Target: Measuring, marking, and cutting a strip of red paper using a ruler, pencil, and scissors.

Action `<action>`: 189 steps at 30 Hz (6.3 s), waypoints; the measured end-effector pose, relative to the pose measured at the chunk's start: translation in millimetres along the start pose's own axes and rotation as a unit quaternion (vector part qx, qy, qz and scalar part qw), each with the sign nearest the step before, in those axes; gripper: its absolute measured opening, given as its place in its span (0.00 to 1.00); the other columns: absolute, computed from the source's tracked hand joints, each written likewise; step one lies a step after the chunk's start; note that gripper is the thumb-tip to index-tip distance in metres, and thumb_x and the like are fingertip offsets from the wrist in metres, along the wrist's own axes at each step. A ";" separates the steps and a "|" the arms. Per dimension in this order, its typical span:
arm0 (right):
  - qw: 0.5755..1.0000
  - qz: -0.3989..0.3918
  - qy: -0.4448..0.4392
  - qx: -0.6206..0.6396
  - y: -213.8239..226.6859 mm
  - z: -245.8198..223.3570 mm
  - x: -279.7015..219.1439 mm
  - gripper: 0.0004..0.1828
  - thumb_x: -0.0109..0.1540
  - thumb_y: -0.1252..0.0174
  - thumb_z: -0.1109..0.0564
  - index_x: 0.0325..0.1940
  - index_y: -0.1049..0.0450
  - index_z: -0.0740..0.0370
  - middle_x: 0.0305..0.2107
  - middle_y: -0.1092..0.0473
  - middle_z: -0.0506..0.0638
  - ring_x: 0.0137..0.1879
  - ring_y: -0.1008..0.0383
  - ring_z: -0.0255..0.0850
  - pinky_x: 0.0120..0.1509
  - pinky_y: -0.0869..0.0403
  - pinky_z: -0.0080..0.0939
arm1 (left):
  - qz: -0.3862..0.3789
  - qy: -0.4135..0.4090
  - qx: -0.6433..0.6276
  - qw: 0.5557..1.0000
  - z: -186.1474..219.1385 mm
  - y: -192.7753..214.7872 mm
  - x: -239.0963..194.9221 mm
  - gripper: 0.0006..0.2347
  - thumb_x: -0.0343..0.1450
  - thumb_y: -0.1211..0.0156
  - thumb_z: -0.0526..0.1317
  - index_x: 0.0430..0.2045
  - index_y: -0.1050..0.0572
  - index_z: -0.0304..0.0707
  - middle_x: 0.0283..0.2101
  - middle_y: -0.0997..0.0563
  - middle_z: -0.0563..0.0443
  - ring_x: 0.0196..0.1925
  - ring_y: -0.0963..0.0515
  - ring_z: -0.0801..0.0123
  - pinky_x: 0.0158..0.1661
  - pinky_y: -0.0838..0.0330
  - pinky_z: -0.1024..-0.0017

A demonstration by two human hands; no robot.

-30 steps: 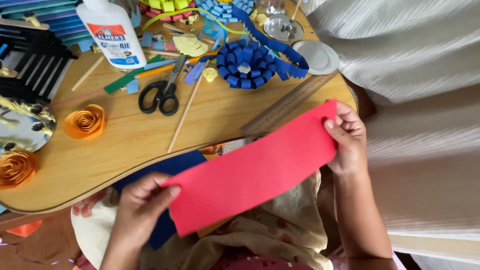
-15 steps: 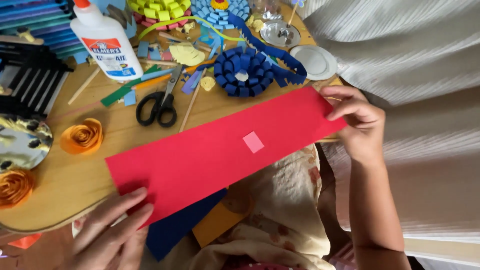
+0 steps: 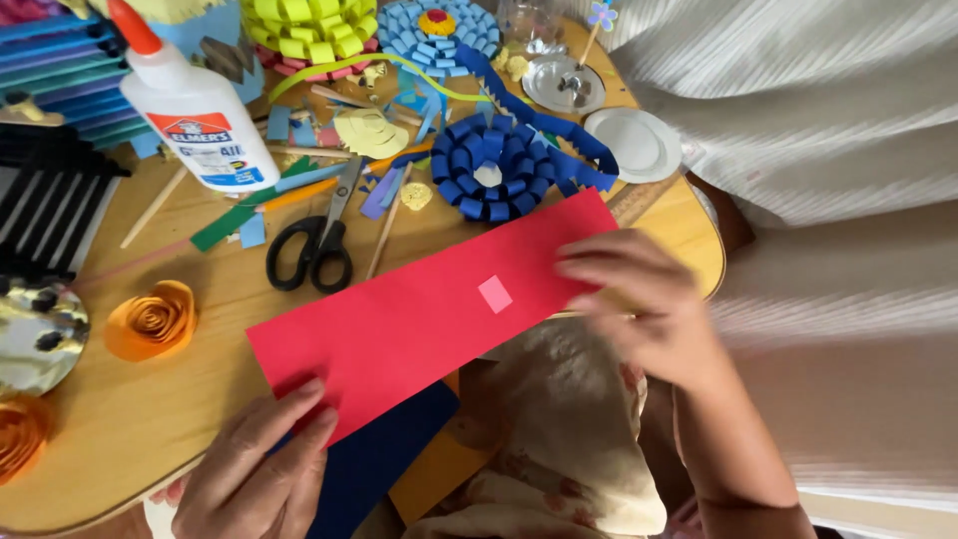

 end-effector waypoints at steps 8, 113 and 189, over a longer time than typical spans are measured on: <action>0.983 -0.181 0.008 -0.039 -44.7 16.4 25.7 0.25 0.62 0.35 0.44 0.57 0.23 0.61 0.47 0.29 0.58 0.51 0.27 0.53 0.55 0.26 0.52 | -0.102 -0.098 0.091 0.986 -17.9 7.9 -0.2 0.08 0.71 0.45 0.35 0.39 0.20 0.39 0.50 0.16 0.47 0.46 0.13 0.62 0.50 0.26 0.69; 0.896 0.173 0.325 -0.250 -49.3 -27.8 72.7 0.05 0.66 0.34 0.65 0.37 0.23 0.61 0.41 0.25 0.53 0.40 0.25 0.48 0.44 0.29 0.47 | -0.134 0.292 -0.404 0.856 -64.3 -93.3 129.9 0.11 0.75 0.39 0.40 0.19 0.26 0.42 0.24 0.27 0.65 0.29 0.31 0.84 0.31 0.34 0.78; 0.918 0.232 -0.161 0.277 -29.6 35.0 -1.3 0.07 0.60 0.34 0.67 0.43 0.21 0.64 0.38 0.23 0.53 0.43 0.25 0.37 0.52 0.26 0.32 | -0.357 0.230 -0.396 0.814 -33.8 -118.6 184.4 0.09 0.74 0.36 0.42 0.27 0.30 0.45 0.25 0.28 0.58 0.26 0.30 0.77 0.29 0.36 0.75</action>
Point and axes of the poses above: each hand's wrist, its own x-axis towards the middle knuckle, its own y-axis out of the back of the hand, z = x × y, the point moved 4 cm from there along x, towards the middle knuckle
